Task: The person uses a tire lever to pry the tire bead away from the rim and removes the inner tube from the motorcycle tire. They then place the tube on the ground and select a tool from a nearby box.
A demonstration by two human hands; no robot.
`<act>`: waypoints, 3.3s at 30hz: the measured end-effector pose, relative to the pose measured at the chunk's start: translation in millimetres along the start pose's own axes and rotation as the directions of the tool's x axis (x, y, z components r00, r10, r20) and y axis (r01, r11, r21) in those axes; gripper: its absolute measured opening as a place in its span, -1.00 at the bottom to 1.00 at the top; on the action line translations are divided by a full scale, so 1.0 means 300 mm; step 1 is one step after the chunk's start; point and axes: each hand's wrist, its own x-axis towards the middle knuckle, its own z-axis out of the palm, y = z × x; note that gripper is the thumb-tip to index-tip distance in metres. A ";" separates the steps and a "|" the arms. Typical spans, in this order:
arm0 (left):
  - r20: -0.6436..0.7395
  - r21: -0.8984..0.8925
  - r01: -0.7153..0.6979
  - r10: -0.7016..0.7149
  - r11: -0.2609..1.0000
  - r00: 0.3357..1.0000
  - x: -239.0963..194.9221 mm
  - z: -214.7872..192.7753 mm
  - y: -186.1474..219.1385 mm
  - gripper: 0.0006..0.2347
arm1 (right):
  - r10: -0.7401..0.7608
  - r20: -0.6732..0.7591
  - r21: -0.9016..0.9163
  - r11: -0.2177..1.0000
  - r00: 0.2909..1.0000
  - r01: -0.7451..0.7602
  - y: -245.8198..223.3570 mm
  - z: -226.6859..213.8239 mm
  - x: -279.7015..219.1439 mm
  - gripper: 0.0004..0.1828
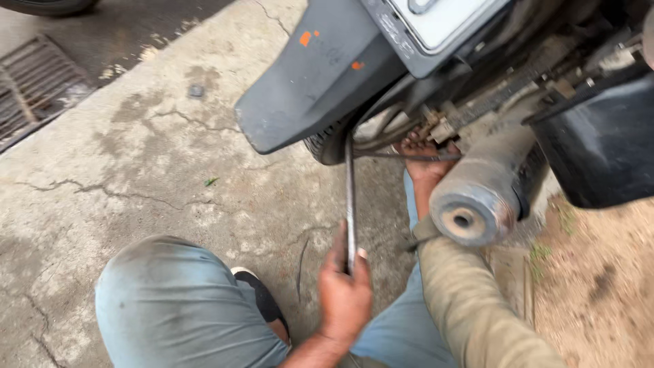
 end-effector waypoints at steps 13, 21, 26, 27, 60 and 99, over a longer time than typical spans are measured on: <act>0.190 -0.362 0.401 -0.354 0.842 0.916 0.021 0.573 -0.529 -0.77 | 0.082 0.117 -0.044 0.996 0.990 -0.077 -0.012 -0.019 0.045 -0.25; -0.021 0.029 0.213 -0.213 0.977 0.977 0.208 0.746 -0.799 -0.81 | 0.064 0.092 -0.072 0.996 0.994 -0.057 -0.025 -0.034 0.066 -0.23; 0.001 -0.018 0.176 -0.176 0.984 0.984 0.411 0.825 -0.949 -0.78 | 0.079 0.154 -0.146 0.988 0.985 -0.057 -0.019 -0.022 0.066 -0.23; 0.020 -0.015 0.150 -0.150 0.989 0.988 0.442 0.843 -0.973 -0.77 | 0.062 0.117 -0.149 0.988 0.991 -0.044 -0.017 -0.028 0.059 -0.24; 0.321 0.873 -0.066 -0.469 0.483 0.823 0.829 0.543 -1.122 -0.52 | 0.060 -0.033 -0.246 0.967 0.998 -0.066 -0.084 -0.053 0.118 -0.44; 0.342 0.934 -0.059 -0.833 0.353 0.435 0.357 0.093 -0.485 -0.69 | 0.145 0.083 -0.195 0.973 0.986 -0.126 -0.075 -0.044 0.157 -0.36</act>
